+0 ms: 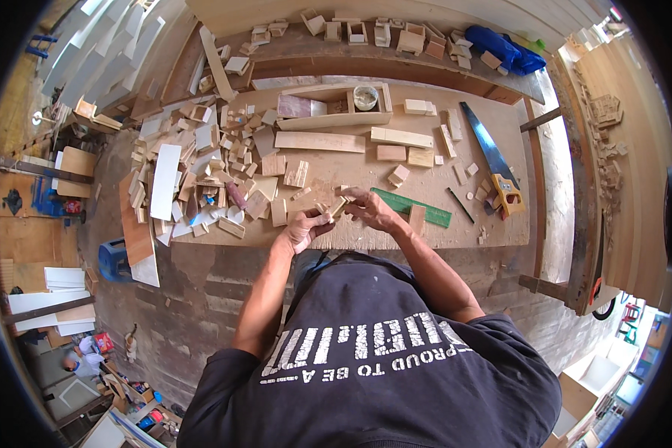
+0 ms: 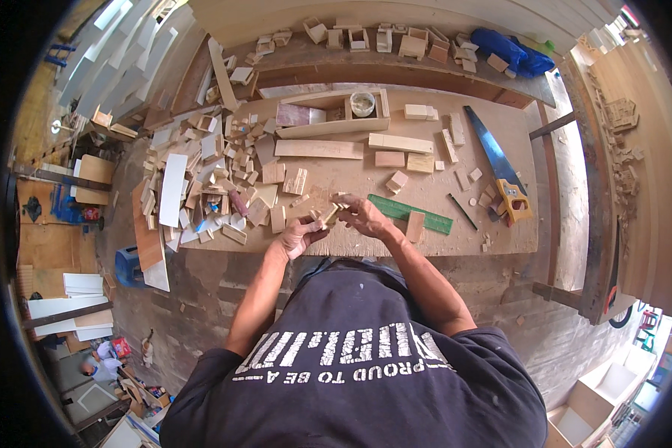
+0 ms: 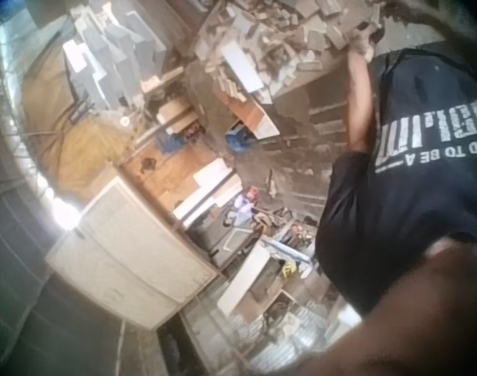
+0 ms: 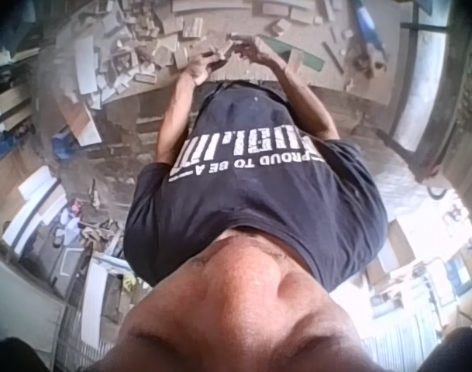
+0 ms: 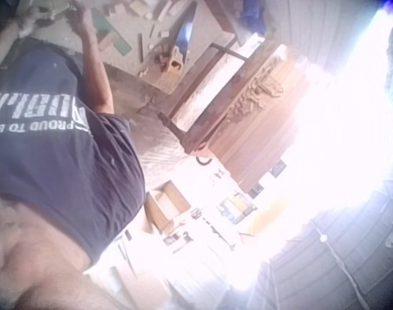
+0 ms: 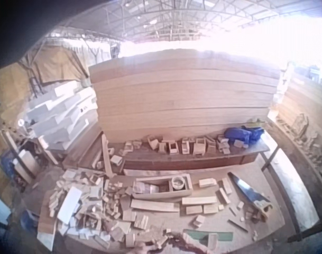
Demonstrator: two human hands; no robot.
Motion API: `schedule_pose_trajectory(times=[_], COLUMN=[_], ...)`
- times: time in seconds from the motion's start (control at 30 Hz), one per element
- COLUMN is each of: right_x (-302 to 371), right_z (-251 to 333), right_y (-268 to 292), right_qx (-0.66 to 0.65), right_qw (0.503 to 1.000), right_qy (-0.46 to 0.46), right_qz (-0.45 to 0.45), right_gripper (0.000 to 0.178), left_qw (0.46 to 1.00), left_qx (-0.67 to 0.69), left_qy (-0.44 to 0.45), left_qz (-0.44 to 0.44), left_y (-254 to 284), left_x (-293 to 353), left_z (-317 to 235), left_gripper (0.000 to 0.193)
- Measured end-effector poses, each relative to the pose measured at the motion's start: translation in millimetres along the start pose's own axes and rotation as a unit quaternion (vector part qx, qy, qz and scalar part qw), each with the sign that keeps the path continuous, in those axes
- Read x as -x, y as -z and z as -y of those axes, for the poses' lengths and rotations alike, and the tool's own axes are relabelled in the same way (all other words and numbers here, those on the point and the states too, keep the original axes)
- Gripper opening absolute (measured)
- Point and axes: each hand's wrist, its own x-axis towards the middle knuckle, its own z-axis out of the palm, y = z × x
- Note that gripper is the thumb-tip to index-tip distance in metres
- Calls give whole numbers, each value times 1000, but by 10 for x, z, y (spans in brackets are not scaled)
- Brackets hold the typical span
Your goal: The person aligns and joins small wooden blocks on a workbench, applying glue to the edges and pressing the pieces together by hand.
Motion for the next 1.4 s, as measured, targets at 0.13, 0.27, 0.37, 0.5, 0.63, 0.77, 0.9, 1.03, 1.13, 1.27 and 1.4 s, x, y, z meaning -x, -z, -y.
schedule_pose_trajectory(times=[0.13, 0.27, 0.37, 0.5, 0.63, 0.77, 0.9, 1.03, 1.13, 1.27, 1.4], right_x=[-167, -188, -253, -363, -544, -649, -806, -851, -829, -880, -758], right_z=[-456, -546, -537, -411, -188, -97, -478, -645, -590, -776, -649], right_y=[60, 173, 213, 212, 80, -27, 162, 112, 66, 86, 121], right_qx=[-28, -103, -133, -137, -44, -96, 102, 278, 323, 249, 120], right_qw=[997, 986, 980, 980, 994, 994, 979, 942, 932, 953, 968], right_qy=[9, 35, 14, 15, 45, 37, -29, 122, 120, 80, 37], right_qz=[-67, -126, -146, -146, -91, -38, -175, -140, -114, -153, -219], right_gripper=[31, 30, 32, 31, 28, 27, 29, 32, 30, 24, 18], left_qw=[998, 905, 750, 744, 943, 952, 956, 954, 939, 946, 953], left_qx=[-2, -339, -610, -607, -213, -138, -63, -23, -116, -75, -47], left_qy=[-4, -76, -83, -82, -144, -201, -179, -172, -204, -182, -169], left_qz=[-63, -245, -240, -265, -213, -183, -226, -246, -253, -258, -247], left_y=[11, -146, -147, -355, -396, -176, -193, -36, -22, -159, -235], left_x=[-99, -231, -320, -318, -332, -390, -133, 59, 120, 157, 138], left_z=[16, -47, -31, -200, -378, -304, -423, -417, -430, -542, -552], left_gripper=[25, 65, 85, 73, 59, 52, 39, 49, 50, 44, 38])
